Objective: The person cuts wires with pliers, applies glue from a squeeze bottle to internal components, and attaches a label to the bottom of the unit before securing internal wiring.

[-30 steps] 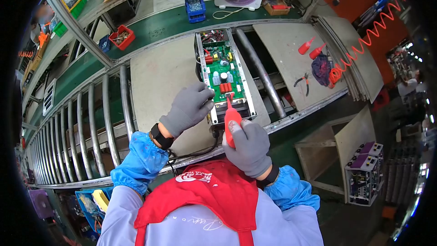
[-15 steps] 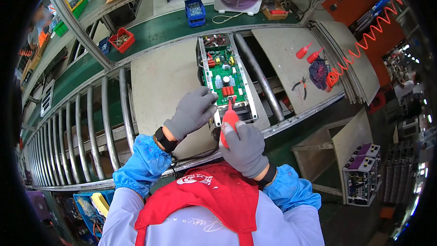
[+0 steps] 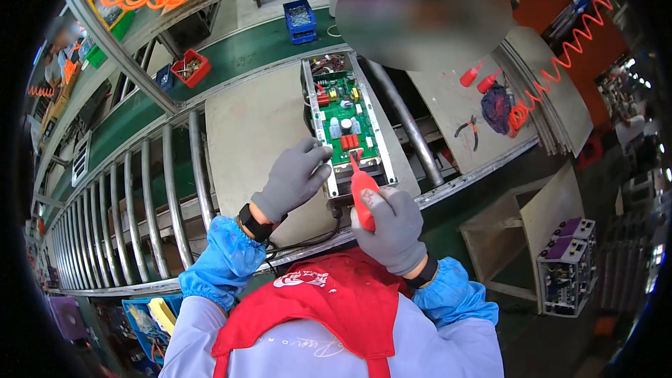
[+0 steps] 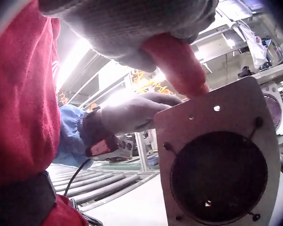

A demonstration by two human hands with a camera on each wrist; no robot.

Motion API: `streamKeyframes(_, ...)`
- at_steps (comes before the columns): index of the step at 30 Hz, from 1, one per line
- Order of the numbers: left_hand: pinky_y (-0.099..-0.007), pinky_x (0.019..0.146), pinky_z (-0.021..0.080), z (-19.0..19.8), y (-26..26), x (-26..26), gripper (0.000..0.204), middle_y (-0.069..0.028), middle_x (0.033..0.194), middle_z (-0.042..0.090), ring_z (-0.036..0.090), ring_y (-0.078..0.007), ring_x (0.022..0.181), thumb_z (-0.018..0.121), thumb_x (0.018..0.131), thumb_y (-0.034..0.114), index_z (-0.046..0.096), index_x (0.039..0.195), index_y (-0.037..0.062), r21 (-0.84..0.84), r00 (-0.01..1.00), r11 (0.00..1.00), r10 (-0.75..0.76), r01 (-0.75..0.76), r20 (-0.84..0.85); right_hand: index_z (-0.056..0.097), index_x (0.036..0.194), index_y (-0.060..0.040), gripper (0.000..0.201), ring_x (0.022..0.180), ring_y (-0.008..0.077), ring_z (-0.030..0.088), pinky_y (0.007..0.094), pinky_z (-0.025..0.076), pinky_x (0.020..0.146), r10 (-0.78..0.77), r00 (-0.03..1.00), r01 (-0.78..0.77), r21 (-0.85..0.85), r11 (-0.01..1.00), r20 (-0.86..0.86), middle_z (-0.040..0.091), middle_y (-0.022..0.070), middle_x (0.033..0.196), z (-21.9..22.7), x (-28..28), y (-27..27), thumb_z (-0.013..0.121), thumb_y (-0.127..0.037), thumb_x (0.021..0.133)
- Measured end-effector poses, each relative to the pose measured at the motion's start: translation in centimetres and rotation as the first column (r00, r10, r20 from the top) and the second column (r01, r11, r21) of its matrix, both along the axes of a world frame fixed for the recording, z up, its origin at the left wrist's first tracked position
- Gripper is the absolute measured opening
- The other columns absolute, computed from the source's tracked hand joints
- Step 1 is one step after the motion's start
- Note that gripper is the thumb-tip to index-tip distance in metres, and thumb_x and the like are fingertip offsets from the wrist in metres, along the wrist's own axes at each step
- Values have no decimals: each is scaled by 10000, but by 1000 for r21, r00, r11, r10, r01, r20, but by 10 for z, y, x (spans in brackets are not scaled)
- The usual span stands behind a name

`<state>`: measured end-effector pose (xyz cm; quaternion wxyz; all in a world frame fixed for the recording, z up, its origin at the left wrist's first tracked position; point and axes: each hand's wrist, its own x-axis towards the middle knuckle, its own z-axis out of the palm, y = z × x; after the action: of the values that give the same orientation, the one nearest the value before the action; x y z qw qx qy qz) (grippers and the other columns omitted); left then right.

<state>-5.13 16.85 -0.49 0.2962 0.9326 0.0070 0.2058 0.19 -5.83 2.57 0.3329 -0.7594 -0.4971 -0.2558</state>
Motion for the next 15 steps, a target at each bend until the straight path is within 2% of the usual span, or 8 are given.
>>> streamKeyframes(4, -435, 805, 529, -3, -8, 0, 301, -189, 1126, 622, 640, -385, 960, 667, 860, 139, 653, 1143, 39, -66, 998, 996, 58, -56, 23, 610, 1144, -47, 415, 899, 263, 639, 375, 525, 746, -100, 902, 184, 165, 969, -420, 591, 137, 1005, -4, 27, -27, 762, -125, 765)
streamKeyframes(5, -422, 821, 531, -2, -11, -3, 307, -193, 1138, 621, 644, -377, 978, 668, 857, 118, 656, 1152, 35, -66, 996, 995, 82, -80, 28, 598, 1169, -25, 350, 823, 171, 612, 319, 498, 705, -106, 804, 301, 246, 921, -585, 604, 98, 975, -17, 45, -39, 691, -172, 865)
streamKeyframes(6, -402, 856, 527, -10, -17, -1, 335, -197, 1148, 624, 646, -355, 998, 664, 850, 75, 651, 1181, 28, -130, 994, 986, 110, -107, 10, 593, 1150, -24, 294, 720, 111, 553, 264, 450, 632, 121, 401, 541, 341, 769, -908, 597, 41, 902, 15, 70, -60, 613, -233, 943)
streamKeyframes(8, -365, 875, 516, -14, -23, -5, 352, -182, 1182, 604, 634, -299, 990, 639, 868, 38, 631, 1220, 20, -115, 989, 983, 148, -144, 24, 594, 1121, -42, 279, 650, 83, 496, 225, 391, 557, 256, 427, 580, 480, 658, -867, 584, 16, 847, -8, 130, -99, 560, -284, 988)
streamKeyframes(10, -333, 865, 503, -3, -37, -4, 363, -157, 1159, 601, 620, -252, 981, 608, 902, 49, 598, 1264, 19, -249, 985, 954, 175, -167, 7, 591, 1079, -59, 266, 642, 99, 488, 240, 424, 539, 393, 277, 719, 461, 520, -877, 537, 6, 797, -35, 195, -141, 572, -310, 994)
streamKeyframes(12, -319, 766, 502, -2, -44, -7, 406, -123, 1000, 600, 603, -211, 856, 609, 919, 59, 569, 1317, -8, -290, 973, 931, 195, -224, -124, 581, 1068, -67, 251, 666, 111, 495, 252, 452, 561, 273, 301, 737, 405, 541, -914, 524, 20, 838, -83, 261, -182, 567, -309, 1002)
streamKeyframes(14, -298, 714, 489, 2, -56, -8, 472, -75, 924, 568, 571, -147, 799, 591, 921, 44, 519, 1382, -25, -551, 934, 761, 212, -342, -287, 570, 1112, -75, 276, 700, 130, 504, 240, 467, 583, 503, 165, 870, 365, 330, -848, 520, 35, 905, -126, 327, -212, 585, -324, 995)
streamKeyframes(15, -278, 702, 491, -2, -55, -9, 499, -57, 935, 572, 571, -110, 812, 578, 925, 31, 491, 1412, -33, -459, 928, 816, 239, -351, -284, 561, 1126, -68, 305, 732, 144, 524, 248, 476, 594, 309, 266, 836, 378, 397, -913, 525, 44, 937, -157, 355, -224, 600, -335, 985)
